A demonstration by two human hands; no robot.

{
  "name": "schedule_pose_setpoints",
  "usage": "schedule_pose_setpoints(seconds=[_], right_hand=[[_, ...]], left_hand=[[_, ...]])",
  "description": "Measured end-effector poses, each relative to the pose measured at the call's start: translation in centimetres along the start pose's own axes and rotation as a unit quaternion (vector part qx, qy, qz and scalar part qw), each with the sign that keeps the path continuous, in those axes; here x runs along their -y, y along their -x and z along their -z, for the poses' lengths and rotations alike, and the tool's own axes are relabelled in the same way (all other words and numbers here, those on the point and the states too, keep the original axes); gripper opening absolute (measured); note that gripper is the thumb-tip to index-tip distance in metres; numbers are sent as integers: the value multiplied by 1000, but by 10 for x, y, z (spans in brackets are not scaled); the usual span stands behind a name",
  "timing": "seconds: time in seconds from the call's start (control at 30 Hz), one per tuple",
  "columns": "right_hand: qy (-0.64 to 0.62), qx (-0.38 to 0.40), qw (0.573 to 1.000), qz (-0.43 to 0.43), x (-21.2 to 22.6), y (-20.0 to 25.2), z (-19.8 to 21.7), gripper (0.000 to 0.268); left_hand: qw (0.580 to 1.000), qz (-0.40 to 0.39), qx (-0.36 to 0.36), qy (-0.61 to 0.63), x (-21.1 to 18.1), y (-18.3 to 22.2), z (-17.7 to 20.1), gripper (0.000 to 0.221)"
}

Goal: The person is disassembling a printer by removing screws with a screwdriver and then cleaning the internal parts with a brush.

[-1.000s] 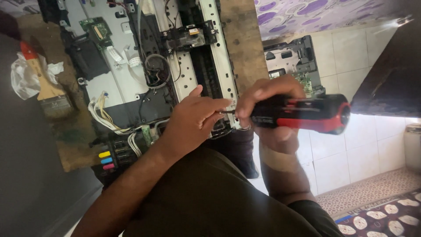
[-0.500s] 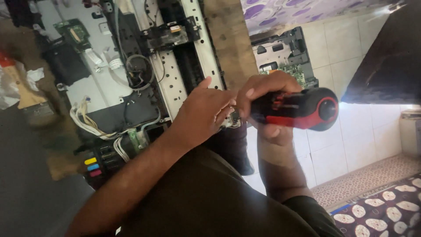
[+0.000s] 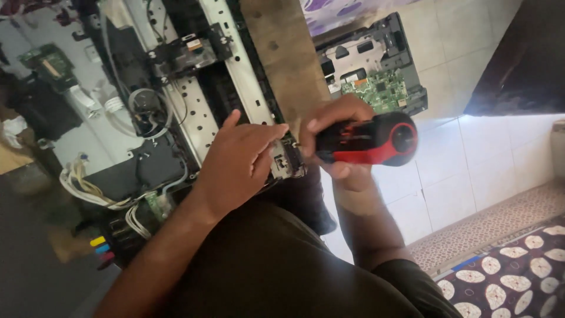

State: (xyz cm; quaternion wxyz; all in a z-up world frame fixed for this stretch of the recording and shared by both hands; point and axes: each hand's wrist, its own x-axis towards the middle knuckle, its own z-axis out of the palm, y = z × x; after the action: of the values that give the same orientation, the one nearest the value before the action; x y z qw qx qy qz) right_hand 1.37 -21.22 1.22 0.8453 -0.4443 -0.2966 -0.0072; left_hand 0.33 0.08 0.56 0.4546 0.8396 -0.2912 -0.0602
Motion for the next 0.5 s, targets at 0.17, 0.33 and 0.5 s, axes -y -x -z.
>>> schedule_pose_setpoints(seconds=[0.17,0.33,0.5], right_hand=[[12,-4,1000,-11,-4,-2,10,56],[54,-47,997,-13,-5,1,10,59],[140,39,986,-83,3,3,20,59]], left_hand=[[999,24,-22,35,4,-2,-5,35],[999,32,-32,30,4,-5,-7,37],[999,27,-38,-7,8,-6,-9,36]])
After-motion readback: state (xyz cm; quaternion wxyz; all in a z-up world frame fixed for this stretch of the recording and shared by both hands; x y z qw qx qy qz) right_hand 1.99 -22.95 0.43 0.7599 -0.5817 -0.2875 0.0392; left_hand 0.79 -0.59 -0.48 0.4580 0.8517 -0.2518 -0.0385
